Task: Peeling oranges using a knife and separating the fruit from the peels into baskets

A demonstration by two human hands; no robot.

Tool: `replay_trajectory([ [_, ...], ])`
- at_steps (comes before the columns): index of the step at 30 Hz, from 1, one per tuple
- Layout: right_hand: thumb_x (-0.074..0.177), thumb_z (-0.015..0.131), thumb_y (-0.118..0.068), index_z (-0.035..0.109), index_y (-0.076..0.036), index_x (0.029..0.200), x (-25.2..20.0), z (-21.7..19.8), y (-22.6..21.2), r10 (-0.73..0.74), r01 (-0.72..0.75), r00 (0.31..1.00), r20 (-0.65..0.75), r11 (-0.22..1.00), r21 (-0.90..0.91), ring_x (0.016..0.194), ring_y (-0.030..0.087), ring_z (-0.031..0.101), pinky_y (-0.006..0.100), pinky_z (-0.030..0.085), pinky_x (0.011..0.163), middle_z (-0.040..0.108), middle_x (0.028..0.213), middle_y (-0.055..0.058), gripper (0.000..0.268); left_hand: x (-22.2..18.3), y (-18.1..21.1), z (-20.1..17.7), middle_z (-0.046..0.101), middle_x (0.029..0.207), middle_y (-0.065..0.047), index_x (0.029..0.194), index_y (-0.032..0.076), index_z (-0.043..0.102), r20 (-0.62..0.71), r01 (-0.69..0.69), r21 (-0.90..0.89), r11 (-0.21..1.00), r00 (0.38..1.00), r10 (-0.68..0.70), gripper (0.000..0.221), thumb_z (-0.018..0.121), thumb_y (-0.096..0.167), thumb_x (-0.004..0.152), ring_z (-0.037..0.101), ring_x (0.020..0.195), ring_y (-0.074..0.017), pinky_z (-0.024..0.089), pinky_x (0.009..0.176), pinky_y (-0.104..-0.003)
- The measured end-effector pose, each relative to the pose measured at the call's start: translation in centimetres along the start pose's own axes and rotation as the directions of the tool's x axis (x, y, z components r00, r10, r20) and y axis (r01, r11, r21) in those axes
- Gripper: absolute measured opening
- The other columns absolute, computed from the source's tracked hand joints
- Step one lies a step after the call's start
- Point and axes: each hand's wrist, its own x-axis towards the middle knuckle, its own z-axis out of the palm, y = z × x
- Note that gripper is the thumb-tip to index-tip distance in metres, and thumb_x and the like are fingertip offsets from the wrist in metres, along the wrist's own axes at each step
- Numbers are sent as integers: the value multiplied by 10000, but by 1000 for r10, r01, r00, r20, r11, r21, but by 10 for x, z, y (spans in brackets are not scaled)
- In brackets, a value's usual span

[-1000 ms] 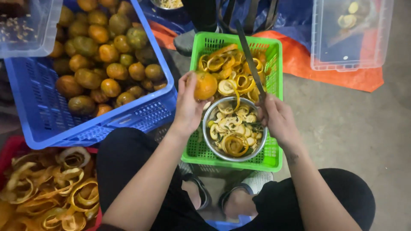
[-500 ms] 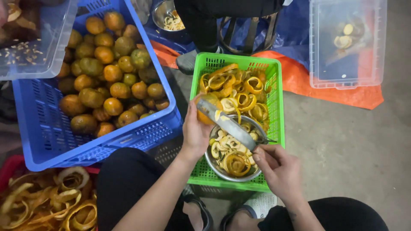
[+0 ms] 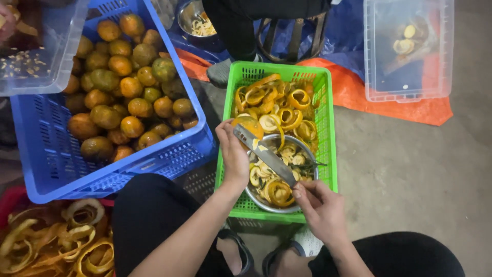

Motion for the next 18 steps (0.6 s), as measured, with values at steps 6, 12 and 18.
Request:
replay_trajectory([
  [6, 875, 786, -167, 768, -38, 1014, -10, 3, 12, -45, 45, 999, 0, 999, 16, 909, 166, 755, 307, 596, 799, 804, 876, 131, 190, -6, -19, -3, 546, 1002, -48, 1146, 144, 496, -110, -134, 163, 977, 982, 153, 385, 332, 487, 1084, 552, 937, -144, 465, 926, -318],
  [12, 877, 809, -110, 794, -36, 1046, -12, 4, 0, -82, 82, 997, -7, 993, 89, 928, 205, 753, 366, 605, 779, 791, 825, 191, 185, -11, -12, -5, 550, 1052, -77, 1155, 138, 521, -147, -153, 227, 962, 971, 189, 344, 357, 439, 1123, 532, 1057, -176, 420, 1049, -370],
  [18, 869, 821, -134, 787, -25, 1037, -22, 8, 0, -42, 40, 999, 15, 995, 86, 883, 215, 766, 367, 608, 761, 786, 789, 207, 203, -27, -5, -7, 530, 1063, -55, 1163, 134, 514, -170, -72, 162, 984, 980, 100, 314, 409, 423, 1098, 518, 1048, -168, 434, 1038, -377],
])
